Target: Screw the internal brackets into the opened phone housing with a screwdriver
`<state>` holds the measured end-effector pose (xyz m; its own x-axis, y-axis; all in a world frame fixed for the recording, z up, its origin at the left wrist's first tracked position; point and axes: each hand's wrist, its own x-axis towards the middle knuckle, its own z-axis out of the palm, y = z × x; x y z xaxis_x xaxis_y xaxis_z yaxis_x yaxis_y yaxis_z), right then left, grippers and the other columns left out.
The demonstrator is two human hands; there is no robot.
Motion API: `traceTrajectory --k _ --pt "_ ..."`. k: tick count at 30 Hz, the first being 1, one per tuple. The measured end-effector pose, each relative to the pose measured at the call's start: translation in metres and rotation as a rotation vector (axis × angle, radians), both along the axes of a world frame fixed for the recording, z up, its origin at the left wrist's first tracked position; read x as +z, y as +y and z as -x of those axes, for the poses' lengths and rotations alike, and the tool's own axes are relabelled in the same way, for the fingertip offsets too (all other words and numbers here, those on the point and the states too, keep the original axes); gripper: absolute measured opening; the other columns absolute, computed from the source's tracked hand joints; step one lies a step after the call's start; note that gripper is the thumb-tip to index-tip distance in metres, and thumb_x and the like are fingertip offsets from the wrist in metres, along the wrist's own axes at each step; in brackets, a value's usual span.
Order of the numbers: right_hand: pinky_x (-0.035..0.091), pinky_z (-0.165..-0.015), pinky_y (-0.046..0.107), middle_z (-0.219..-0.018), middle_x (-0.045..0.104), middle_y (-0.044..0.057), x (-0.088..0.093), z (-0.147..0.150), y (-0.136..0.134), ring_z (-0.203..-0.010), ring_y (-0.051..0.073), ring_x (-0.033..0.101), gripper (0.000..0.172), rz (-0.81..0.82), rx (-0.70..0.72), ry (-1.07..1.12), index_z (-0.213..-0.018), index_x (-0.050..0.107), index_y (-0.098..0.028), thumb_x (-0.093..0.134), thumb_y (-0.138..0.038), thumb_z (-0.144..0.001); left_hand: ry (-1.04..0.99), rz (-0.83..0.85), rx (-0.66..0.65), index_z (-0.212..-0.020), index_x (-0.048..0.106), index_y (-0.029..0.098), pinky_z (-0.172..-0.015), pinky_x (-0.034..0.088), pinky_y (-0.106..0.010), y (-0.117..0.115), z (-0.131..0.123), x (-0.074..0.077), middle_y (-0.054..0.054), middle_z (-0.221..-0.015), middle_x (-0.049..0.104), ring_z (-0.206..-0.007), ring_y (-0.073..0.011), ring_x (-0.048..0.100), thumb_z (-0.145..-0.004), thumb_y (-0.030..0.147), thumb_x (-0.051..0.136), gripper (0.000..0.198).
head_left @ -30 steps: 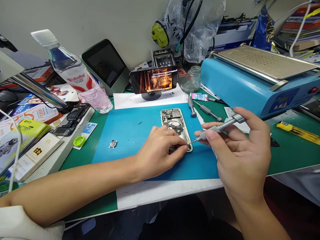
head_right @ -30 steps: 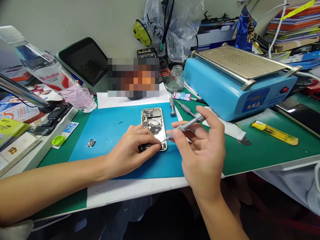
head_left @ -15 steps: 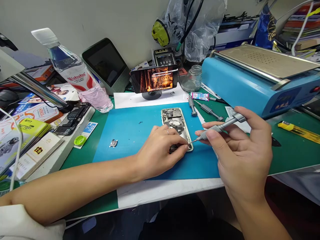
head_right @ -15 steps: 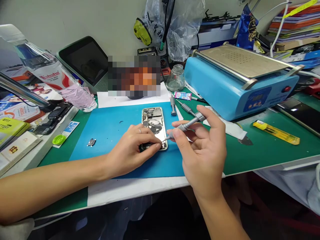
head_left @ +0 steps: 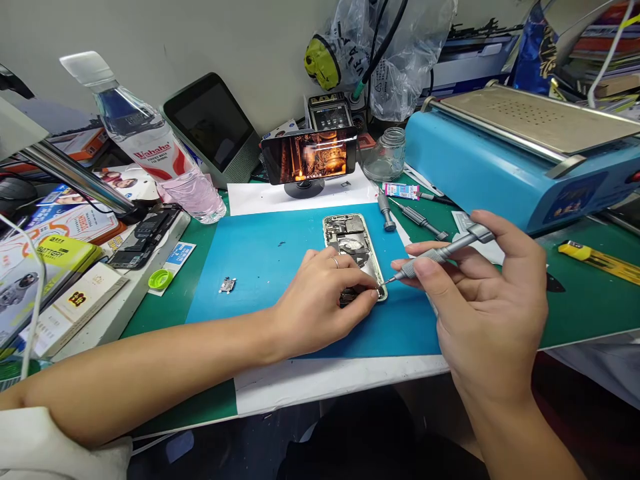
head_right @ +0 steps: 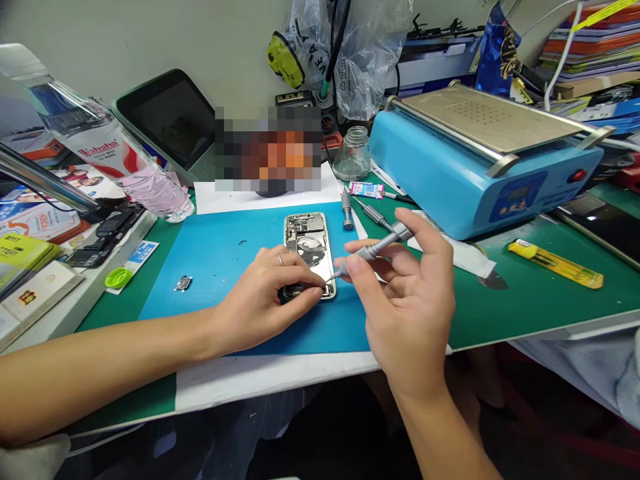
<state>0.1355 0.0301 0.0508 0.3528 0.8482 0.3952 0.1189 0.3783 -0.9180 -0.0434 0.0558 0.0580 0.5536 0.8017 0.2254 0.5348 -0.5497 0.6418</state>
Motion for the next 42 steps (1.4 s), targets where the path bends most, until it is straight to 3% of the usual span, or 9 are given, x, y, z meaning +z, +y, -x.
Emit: traceTrajectory --k 10,31,42 --pt "0.070 -0.074 0.041 -0.096 0.078 0.001 -0.0001 0.0016 -0.0004 -0.077 0.023 0.077 0.059 -0.059 -0.074 -0.017 -0.134 0.058 -0.032 0.084 -0.022 -0.081 0.077 -0.048 0.013 -0.109 0.074 0.023 -0.080 0.036 -0.040 -0.0001 0.0001 -0.0014 -0.003 -0.101 0.069 -0.097 -0.0233 0.055 -0.098 0.027 0.063 0.015" --pt "0.069 -0.063 0.037 -0.096 0.079 0.002 -0.0028 0.0031 0.0017 -0.075 0.023 0.078 0.061 -0.073 -0.120 -0.086 -0.134 0.060 -0.033 0.085 -0.022 -0.080 0.055 0.036 0.044 -0.094 0.075 0.025 -0.082 0.038 -0.040 0.0054 -0.0020 -0.0016 -0.001 -0.093 0.069 -0.097 -0.0228 0.059 -0.095 0.023 0.067 0.009" --pt "0.067 -0.065 0.040 -0.099 0.078 0.003 -0.0027 0.0062 -0.0022 -0.082 0.025 0.077 0.061 -0.070 -0.173 -0.155 -0.135 0.059 -0.033 0.084 -0.024 -0.080 0.071 0.026 0.043 -0.087 0.073 0.024 -0.080 0.036 -0.040 0.0055 -0.0028 -0.0009 -0.001 -0.094 0.069 -0.099 -0.0241 0.057 -0.094 0.022 0.064 0.012"
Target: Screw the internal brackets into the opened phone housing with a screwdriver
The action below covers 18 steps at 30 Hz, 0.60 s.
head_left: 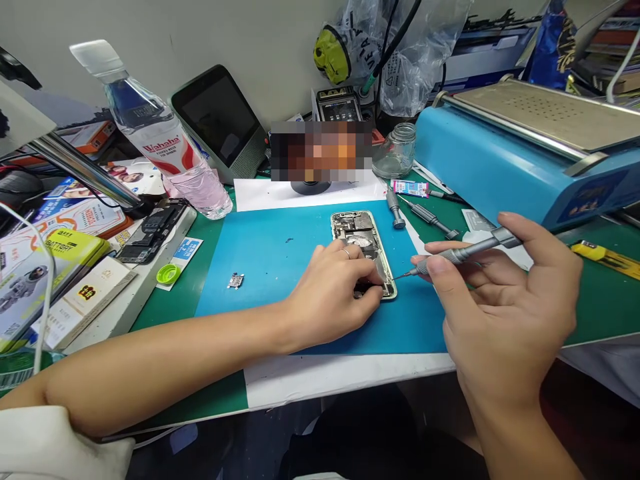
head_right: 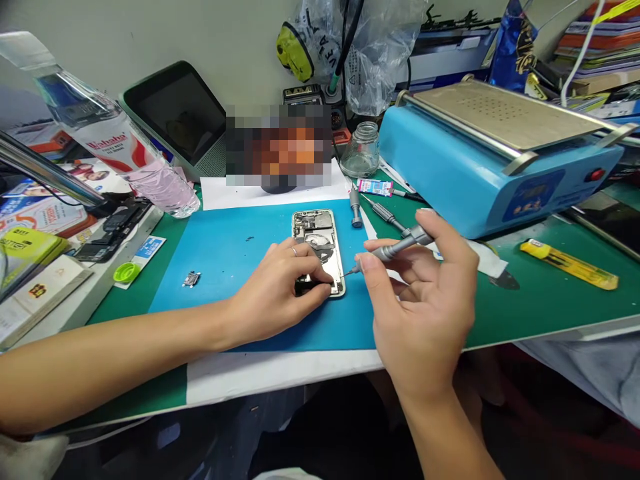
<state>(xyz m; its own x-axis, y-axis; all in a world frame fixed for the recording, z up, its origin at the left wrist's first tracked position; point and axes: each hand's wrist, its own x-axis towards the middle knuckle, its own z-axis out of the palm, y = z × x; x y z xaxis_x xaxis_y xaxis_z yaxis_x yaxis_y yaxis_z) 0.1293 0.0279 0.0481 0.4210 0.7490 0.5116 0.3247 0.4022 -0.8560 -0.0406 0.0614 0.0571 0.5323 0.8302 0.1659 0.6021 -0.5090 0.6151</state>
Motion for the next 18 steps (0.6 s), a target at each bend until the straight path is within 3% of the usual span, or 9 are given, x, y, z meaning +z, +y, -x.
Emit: traceTrajectory --k 8,18 --pt "0.066 -0.065 0.038 -0.105 0.077 0.003 -0.0042 0.0002 -0.0025 -0.088 0.025 0.077 0.069 -0.004 0.014 -0.126 -0.139 0.057 -0.033 0.085 -0.017 -0.078 -0.007 -0.011 -0.011 -0.084 0.070 0.024 -0.079 0.035 -0.040 -0.0001 -0.0004 0.0000 -0.001 -0.089 0.066 -0.097 -0.0240 0.057 -0.093 0.020 0.063 0.013" --pt "0.064 -0.063 0.035 -0.105 0.077 0.003 -0.0050 0.0007 -0.0029 -0.084 0.024 0.077 0.067 0.036 0.009 -0.169 -0.140 0.056 -0.033 0.084 -0.023 -0.080 -0.005 -0.018 -0.013 -0.083 0.070 0.023 -0.078 0.034 -0.040 0.0009 0.0006 -0.0003 -0.001 -0.090 0.066 -0.098 -0.0246 0.055 -0.093 0.020 0.062 0.013"
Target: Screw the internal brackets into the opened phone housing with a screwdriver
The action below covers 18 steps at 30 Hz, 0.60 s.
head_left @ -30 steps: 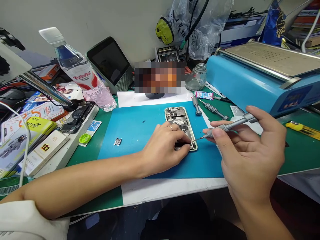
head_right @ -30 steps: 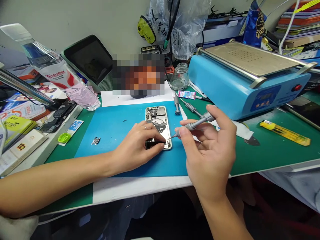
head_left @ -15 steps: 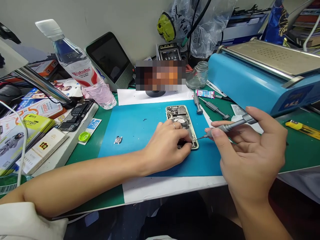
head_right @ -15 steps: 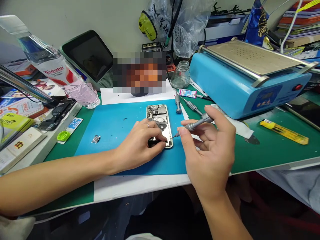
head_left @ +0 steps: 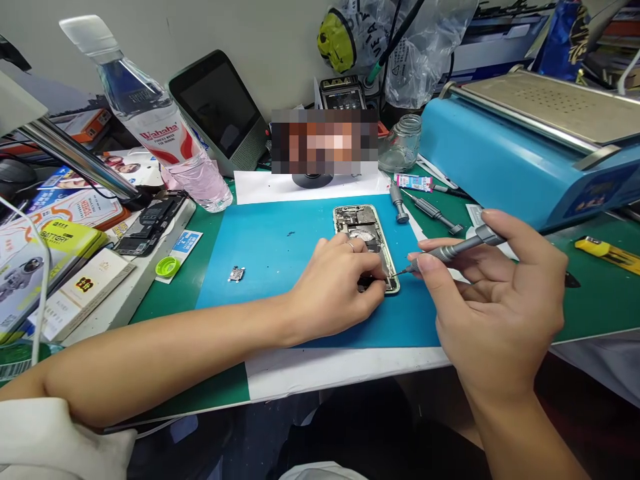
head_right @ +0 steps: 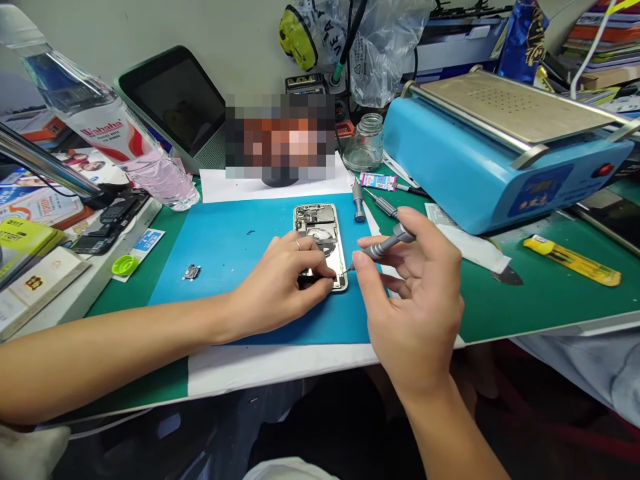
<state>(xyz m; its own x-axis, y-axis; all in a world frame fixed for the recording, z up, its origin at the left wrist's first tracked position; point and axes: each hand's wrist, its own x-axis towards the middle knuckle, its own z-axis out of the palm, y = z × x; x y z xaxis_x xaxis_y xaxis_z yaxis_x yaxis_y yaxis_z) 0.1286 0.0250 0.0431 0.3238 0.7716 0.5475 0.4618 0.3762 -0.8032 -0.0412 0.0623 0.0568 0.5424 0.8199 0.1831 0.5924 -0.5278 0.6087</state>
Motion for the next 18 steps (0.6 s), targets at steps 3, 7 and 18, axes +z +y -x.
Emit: traceTrajectory --k 3,7,18 --pt "0.063 -0.062 0.034 -0.105 0.077 0.003 -0.0004 0.0001 -0.0004 -0.085 0.023 0.077 0.064 0.005 -0.001 -0.014 -0.140 0.056 -0.033 0.083 -0.025 -0.083 0.000 0.001 0.005 -0.083 0.070 0.023 -0.078 0.034 -0.040 -0.0002 -0.0001 -0.0003 -0.001 -0.090 0.066 -0.098 -0.0245 0.055 -0.093 0.020 0.063 0.013" --pt "0.063 -0.061 0.034 -0.107 0.077 0.003 -0.0011 0.0000 -0.0006 -0.088 0.024 0.077 0.064 0.005 -0.001 -0.040 -0.141 0.056 -0.033 0.082 -0.024 -0.083 -0.001 0.005 0.005 -0.084 0.071 0.023 -0.078 0.034 -0.039 -0.0005 -0.0002 -0.0010 0.000 -0.091 0.066 -0.099 -0.0242 0.055 -0.093 0.020 0.063 0.012" --pt "0.065 -0.063 0.033 -0.125 0.074 0.006 -0.0043 -0.0003 -0.0017 -0.100 0.026 0.077 0.072 -0.111 0.035 -0.205 -0.147 0.053 -0.036 0.079 -0.013 -0.084 -0.001 0.001 0.003 -0.084 0.070 0.023 -0.077 0.033 -0.039 -0.0004 -0.0001 -0.0009 -0.001 -0.091 0.066 -0.098 -0.0243 0.055 -0.093 0.020 0.062 0.013"
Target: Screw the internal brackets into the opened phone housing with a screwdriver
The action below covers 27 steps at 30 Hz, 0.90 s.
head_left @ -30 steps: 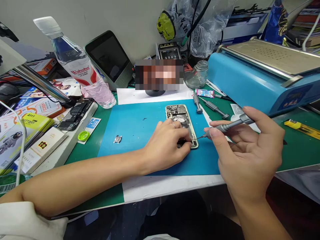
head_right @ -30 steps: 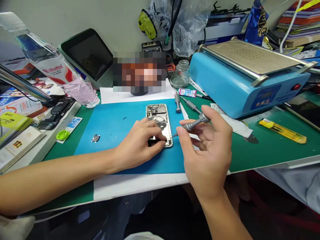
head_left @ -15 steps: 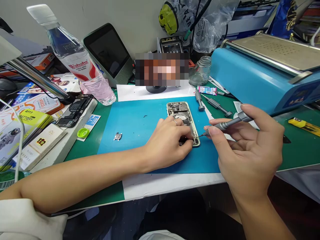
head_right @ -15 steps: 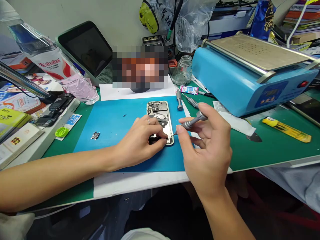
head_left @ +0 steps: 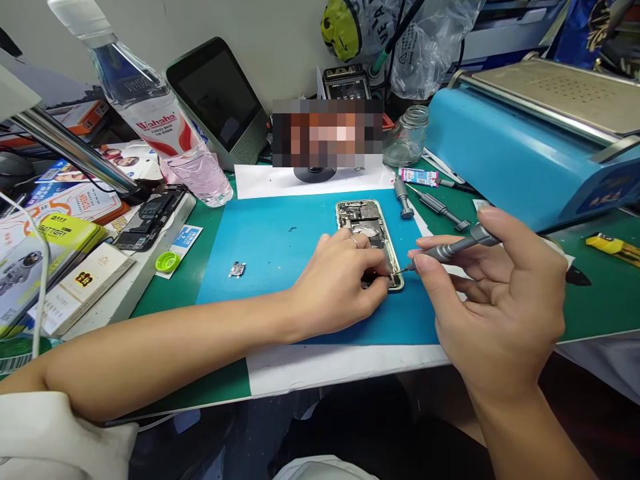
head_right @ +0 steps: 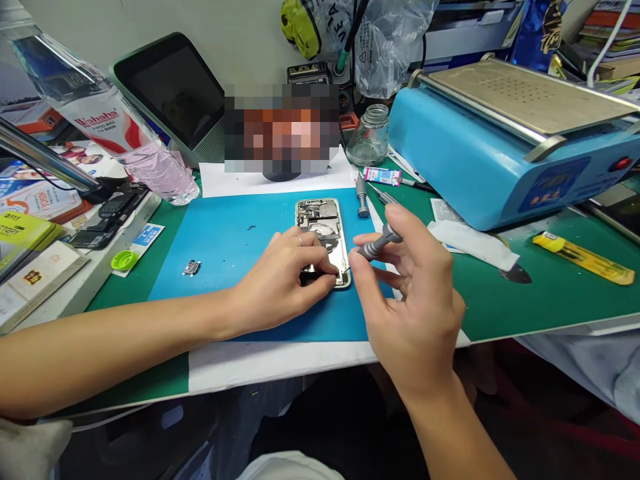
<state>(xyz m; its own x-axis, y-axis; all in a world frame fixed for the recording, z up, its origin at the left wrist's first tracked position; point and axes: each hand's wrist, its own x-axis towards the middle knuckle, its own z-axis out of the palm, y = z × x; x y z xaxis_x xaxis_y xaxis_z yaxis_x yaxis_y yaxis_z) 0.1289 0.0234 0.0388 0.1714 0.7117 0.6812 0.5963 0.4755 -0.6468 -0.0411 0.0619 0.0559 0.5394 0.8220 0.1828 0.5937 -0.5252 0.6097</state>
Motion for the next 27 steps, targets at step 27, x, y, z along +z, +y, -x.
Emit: traceTrajectory --k 27 --pt "0.059 -0.072 0.035 -0.114 0.076 0.004 0.003 -0.024 0.019 -0.081 0.019 0.068 0.057 -0.241 0.166 -0.314 -0.149 0.056 -0.033 0.062 -0.014 -0.096 0.006 -0.019 -0.003 -0.082 0.071 0.023 -0.076 0.033 -0.038 0.001 0.001 0.001 -0.001 -0.090 0.065 -0.097 -0.0246 0.055 -0.093 0.021 0.066 0.012"
